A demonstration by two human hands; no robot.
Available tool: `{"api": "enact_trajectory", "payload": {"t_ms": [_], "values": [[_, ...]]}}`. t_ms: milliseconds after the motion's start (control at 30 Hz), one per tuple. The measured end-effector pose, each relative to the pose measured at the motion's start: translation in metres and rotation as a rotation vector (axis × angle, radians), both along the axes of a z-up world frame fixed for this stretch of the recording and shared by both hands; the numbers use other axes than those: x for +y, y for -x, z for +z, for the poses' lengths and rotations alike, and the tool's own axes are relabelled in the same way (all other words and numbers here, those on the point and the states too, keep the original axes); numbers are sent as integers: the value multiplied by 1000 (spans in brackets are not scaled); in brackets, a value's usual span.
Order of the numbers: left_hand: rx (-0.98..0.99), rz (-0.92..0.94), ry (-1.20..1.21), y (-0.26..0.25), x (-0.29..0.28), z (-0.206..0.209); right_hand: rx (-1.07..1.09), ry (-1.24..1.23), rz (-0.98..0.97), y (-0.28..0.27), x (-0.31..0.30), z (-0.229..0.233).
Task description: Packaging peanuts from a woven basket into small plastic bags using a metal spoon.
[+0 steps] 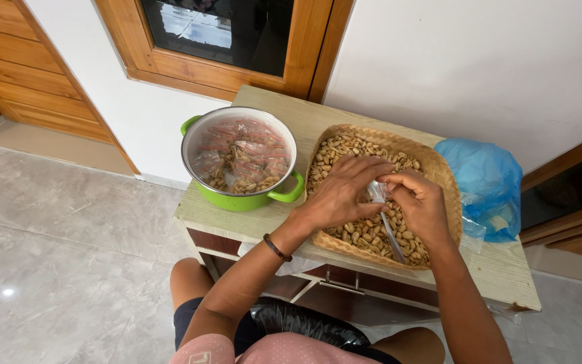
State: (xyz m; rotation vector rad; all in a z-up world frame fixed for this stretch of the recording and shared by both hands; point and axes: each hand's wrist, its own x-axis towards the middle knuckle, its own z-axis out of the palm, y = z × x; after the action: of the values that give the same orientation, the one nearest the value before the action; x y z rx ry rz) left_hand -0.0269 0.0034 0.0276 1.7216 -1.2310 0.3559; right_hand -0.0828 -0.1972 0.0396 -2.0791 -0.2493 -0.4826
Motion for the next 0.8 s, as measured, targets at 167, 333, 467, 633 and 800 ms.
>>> {"api": "enact_trajectory", "payload": {"t_ms": [167, 333, 467, 633, 800], "values": [[-49, 70, 1, 0, -2, -4, -6, -22, -1, 2, 0, -2], [-75, 95, 47, -6, -4, -14, 26, -76, -1, 2, -4, -7], [-37, 88, 71, -8, -2, -16, -4, -26, -38, 4, -12, -8], [42, 113, 127, -12, -1, -19, 5, 230, -84, 35, 6, 30], [184, 91, 308, -10, 10, -12, 654, 933, -134, 63, 28, 58]]}}
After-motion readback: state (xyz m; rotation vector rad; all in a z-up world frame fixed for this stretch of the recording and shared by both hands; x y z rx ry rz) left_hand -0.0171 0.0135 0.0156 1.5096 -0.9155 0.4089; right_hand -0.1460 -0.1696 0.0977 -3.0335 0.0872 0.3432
